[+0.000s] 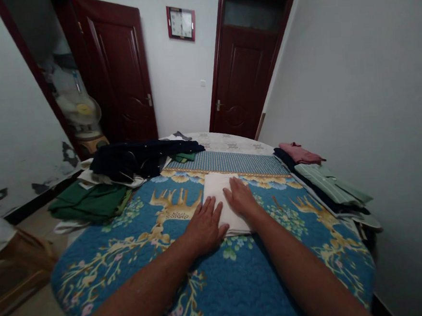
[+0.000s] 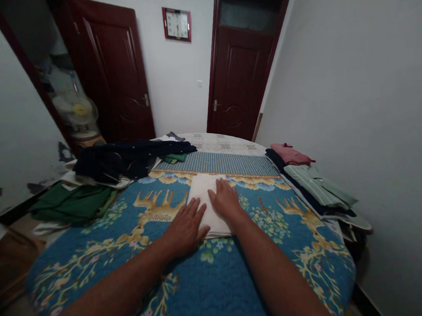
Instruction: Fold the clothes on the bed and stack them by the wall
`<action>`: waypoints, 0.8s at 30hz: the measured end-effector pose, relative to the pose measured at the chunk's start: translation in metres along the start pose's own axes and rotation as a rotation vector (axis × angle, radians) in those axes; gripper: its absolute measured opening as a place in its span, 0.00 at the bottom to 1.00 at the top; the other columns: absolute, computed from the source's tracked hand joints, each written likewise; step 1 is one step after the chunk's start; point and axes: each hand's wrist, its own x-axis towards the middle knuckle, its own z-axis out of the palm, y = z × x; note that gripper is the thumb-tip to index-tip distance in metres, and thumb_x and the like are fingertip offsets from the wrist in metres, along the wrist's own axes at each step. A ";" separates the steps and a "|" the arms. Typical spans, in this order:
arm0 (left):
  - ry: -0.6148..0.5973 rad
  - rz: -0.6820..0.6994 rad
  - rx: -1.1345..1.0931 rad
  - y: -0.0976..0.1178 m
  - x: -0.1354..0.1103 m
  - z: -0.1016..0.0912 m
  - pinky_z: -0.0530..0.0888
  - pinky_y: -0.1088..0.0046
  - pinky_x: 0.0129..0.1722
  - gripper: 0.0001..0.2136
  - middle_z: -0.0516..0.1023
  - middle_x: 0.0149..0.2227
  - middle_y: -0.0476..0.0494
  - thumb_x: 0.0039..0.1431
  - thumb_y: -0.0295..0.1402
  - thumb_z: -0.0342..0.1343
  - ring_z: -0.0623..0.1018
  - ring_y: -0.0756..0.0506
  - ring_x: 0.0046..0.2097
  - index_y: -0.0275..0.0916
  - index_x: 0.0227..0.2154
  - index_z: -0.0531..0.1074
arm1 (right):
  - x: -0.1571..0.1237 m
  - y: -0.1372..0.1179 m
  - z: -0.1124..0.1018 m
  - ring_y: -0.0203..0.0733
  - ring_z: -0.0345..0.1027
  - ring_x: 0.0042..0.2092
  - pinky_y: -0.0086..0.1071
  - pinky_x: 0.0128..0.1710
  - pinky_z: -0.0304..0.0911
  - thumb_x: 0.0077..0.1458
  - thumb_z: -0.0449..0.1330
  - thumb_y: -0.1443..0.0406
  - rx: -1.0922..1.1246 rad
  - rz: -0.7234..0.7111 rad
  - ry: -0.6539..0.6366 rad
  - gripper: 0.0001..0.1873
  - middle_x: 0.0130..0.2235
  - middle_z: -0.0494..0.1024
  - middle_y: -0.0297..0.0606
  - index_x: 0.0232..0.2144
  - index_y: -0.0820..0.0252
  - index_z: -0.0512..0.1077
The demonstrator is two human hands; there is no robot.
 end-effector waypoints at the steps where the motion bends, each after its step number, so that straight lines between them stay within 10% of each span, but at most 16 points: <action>1: -0.001 0.000 -0.001 0.000 0.000 0.000 0.56 0.43 0.76 0.36 0.53 0.79 0.25 0.74 0.51 0.47 0.52 0.28 0.80 0.33 0.76 0.60 | 0.008 0.003 0.004 0.59 0.44 0.80 0.58 0.77 0.42 0.77 0.45 0.50 -0.002 0.029 -0.050 0.38 0.78 0.54 0.58 0.77 0.70 0.57; 13: -0.073 -0.026 -0.016 0.006 -0.002 -0.006 0.53 0.40 0.77 0.38 0.47 0.80 0.23 0.75 0.54 0.45 0.47 0.27 0.81 0.32 0.77 0.57 | 0.074 0.022 0.026 0.62 0.45 0.80 0.59 0.77 0.38 0.75 0.45 0.43 -0.019 0.191 -0.127 0.46 0.78 0.54 0.64 0.76 0.76 0.57; 24: -0.057 -0.038 -0.018 0.006 -0.004 -0.008 0.54 0.42 0.77 0.37 0.48 0.80 0.22 0.75 0.52 0.48 0.47 0.26 0.80 0.32 0.77 0.58 | 0.051 0.026 0.021 0.56 0.47 0.79 0.50 0.77 0.41 0.77 0.43 0.50 0.051 0.104 -0.021 0.39 0.77 0.57 0.59 0.75 0.72 0.58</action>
